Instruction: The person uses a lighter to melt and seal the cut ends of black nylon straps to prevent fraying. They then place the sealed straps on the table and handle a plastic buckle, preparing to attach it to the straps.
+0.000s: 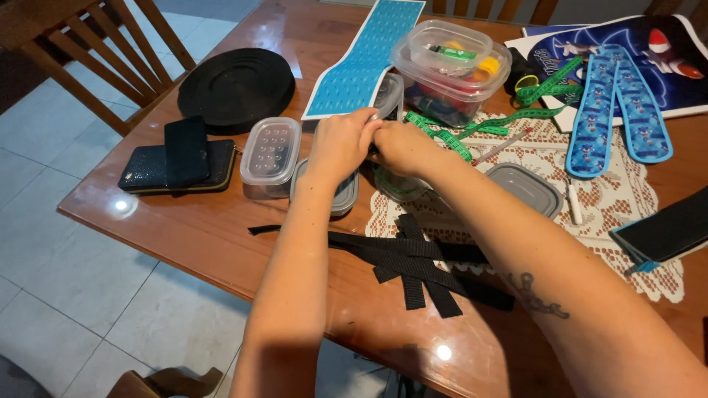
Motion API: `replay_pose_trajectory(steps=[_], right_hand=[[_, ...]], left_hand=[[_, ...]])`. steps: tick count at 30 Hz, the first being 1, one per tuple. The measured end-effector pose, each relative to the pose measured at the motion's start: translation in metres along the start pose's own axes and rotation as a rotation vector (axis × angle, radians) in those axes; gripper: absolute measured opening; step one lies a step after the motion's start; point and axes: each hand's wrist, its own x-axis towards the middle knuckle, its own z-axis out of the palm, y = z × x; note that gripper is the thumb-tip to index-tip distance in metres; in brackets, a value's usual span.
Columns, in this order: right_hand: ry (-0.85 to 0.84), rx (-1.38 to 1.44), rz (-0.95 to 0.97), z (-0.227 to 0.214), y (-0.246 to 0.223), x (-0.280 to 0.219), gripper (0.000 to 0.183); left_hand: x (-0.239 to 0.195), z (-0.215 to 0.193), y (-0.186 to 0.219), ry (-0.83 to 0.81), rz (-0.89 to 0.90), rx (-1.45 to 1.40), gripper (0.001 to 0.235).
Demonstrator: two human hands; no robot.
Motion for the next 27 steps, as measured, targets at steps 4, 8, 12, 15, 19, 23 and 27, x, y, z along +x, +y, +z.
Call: replay_pose_trajectory(steps=[4, 8, 12, 15, 19, 23, 27], right_hand=[[0.029, 0.080, -0.055, 0.003, 0.016, 0.001, 0.018], [0.079, 0.135, -0.090, -0.022, 0.002, -0.027, 0.016], [0.193, 0.058, -0.139, -0.030, 0.011, -0.043, 0.035], [0.277, 0.105, -0.200, -0.023, 0.024, -0.045, 0.040], [0.340, 0.138, -0.362, -0.007, 0.035, -0.036, 0.046], [0.391, -0.006, -0.368, -0.006, 0.034, -0.043, 0.044], [0.340, 0.242, -0.133, -0.048, 0.005, -0.071, 0.029]], left_hand=[[0.000, -0.002, -0.001, 0.009, -0.020, -0.037, 0.035], [0.000, -0.003, 0.000, -0.004, -0.018, -0.038, 0.035], [0.000, -0.001, -0.002, 0.003, -0.014, -0.005, 0.035], [0.000, 0.002, 0.001, 0.017, -0.005, 0.013, 0.035], [-0.002, -0.001, 0.008, 0.030, 0.000, 0.019, 0.034], [-0.002, -0.003, 0.004, 0.034, -0.003, 0.043, 0.036], [-0.002, 0.000, 0.008, -0.046, -0.030, 0.066, 0.031]])
